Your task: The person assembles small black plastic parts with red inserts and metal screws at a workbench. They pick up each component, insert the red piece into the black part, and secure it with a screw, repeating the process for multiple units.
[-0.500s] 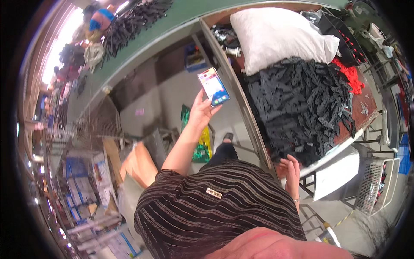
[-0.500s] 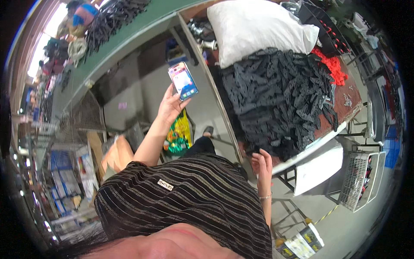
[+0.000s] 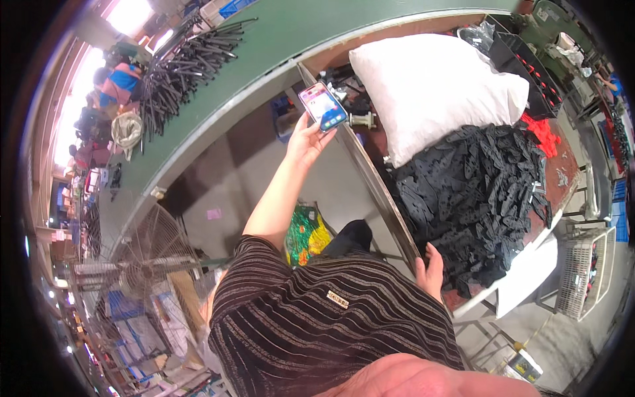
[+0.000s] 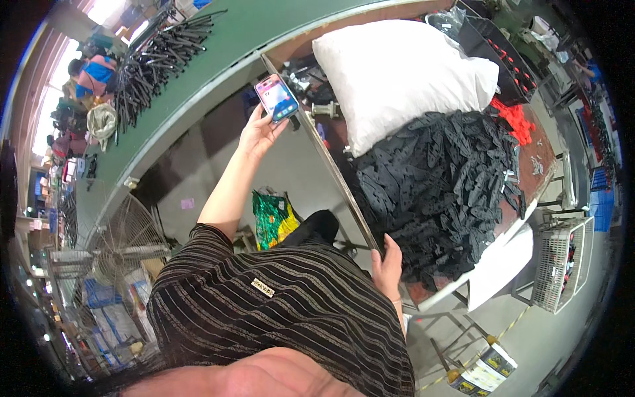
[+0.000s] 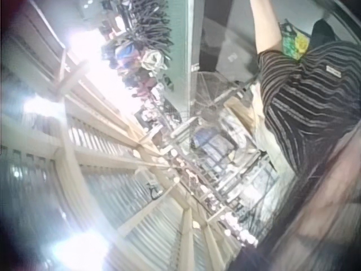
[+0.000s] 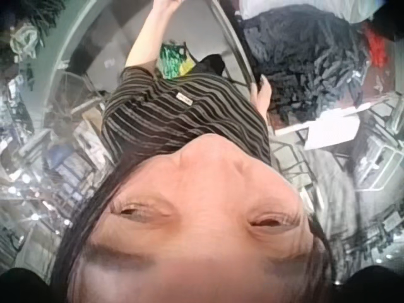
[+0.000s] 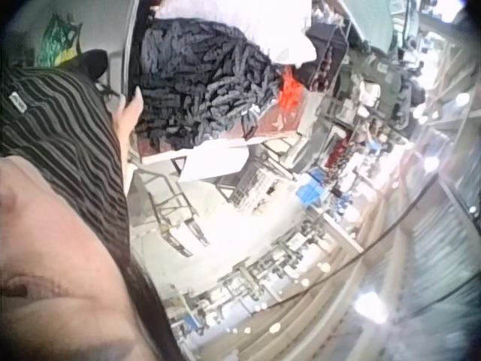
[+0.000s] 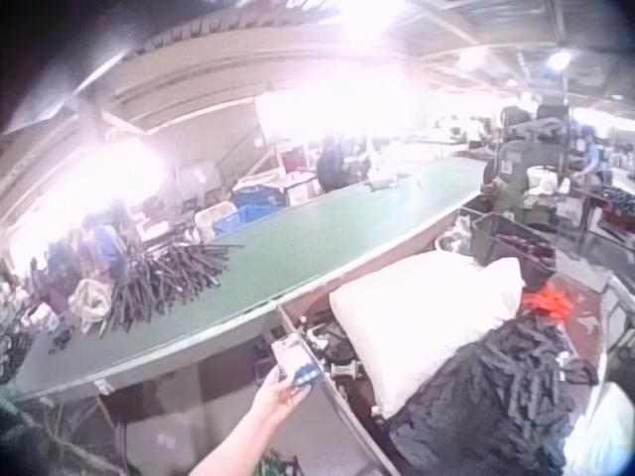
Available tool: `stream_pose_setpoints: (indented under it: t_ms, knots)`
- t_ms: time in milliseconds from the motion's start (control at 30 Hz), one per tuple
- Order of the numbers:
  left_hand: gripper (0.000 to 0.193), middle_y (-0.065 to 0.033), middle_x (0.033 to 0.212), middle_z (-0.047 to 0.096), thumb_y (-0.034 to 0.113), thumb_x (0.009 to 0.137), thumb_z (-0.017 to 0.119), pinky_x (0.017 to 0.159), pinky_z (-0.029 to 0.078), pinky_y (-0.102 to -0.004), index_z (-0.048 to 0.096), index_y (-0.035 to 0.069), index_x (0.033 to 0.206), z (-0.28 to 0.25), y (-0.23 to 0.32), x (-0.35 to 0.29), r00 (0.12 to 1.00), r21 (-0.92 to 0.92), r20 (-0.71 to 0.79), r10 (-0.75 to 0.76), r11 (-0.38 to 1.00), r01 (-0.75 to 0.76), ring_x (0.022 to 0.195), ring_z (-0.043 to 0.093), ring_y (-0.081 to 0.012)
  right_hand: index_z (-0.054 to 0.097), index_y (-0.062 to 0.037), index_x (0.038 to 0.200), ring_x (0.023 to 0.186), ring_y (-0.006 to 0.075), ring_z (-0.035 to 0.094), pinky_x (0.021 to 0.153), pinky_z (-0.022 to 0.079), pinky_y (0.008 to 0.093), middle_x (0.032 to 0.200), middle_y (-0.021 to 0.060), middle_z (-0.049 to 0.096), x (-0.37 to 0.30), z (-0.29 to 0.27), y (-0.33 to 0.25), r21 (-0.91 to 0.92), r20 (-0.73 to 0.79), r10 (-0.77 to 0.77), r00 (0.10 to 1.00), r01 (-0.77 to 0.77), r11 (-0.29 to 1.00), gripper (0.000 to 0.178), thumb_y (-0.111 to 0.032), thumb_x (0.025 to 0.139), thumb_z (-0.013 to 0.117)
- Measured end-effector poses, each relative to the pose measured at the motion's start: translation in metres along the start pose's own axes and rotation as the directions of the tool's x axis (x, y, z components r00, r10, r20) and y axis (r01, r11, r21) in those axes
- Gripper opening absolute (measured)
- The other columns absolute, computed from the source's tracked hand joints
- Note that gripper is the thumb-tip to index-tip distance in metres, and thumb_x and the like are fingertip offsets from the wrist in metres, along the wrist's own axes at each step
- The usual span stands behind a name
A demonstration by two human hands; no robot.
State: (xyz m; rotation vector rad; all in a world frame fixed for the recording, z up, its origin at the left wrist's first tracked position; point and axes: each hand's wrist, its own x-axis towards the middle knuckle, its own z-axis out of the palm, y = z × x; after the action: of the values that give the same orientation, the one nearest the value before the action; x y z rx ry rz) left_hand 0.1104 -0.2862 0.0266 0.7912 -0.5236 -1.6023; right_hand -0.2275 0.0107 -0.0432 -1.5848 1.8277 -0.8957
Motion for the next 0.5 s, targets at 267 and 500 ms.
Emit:
stream_pose_setpoints:
  t_ms: [267,500]
  knots:
    - [0.052,-0.0125,0.122,0.050,-0.002,0.089,0.044,0.086,0.052,-0.0481,0.031,0.015,0.136,-0.030,0.059,0.221,0.998,0.030,-0.050,0.026,0.999,-0.024,0.102,0.059,-0.0309,0.048,-0.0030,0.124,0.098,0.0243,0.058,0.085,0.044,0.0316,0.109,0.0144,0.060,0.030,0.031,-0.021,0.188,-0.146,0.439,0.887,-0.411,0.892,0.035,-0.021,0.093,0.046]
    - [0.045,-0.0125,0.121,0.050,-0.005,0.089,0.039,0.087,0.050,-0.0535,0.037,0.016,0.129,-0.041,0.074,0.431,0.987,0.016,-0.145,-0.066,0.997,0.069,0.102,0.057,-0.0315,0.060,-0.0099,0.103,0.070,0.0173,0.065,0.065,0.048,0.0309,0.077,0.0044,0.067,0.031,0.051,0.002,0.031,-0.480,0.647,0.593,-0.726,0.687,0.026,-0.030,0.093,0.046]
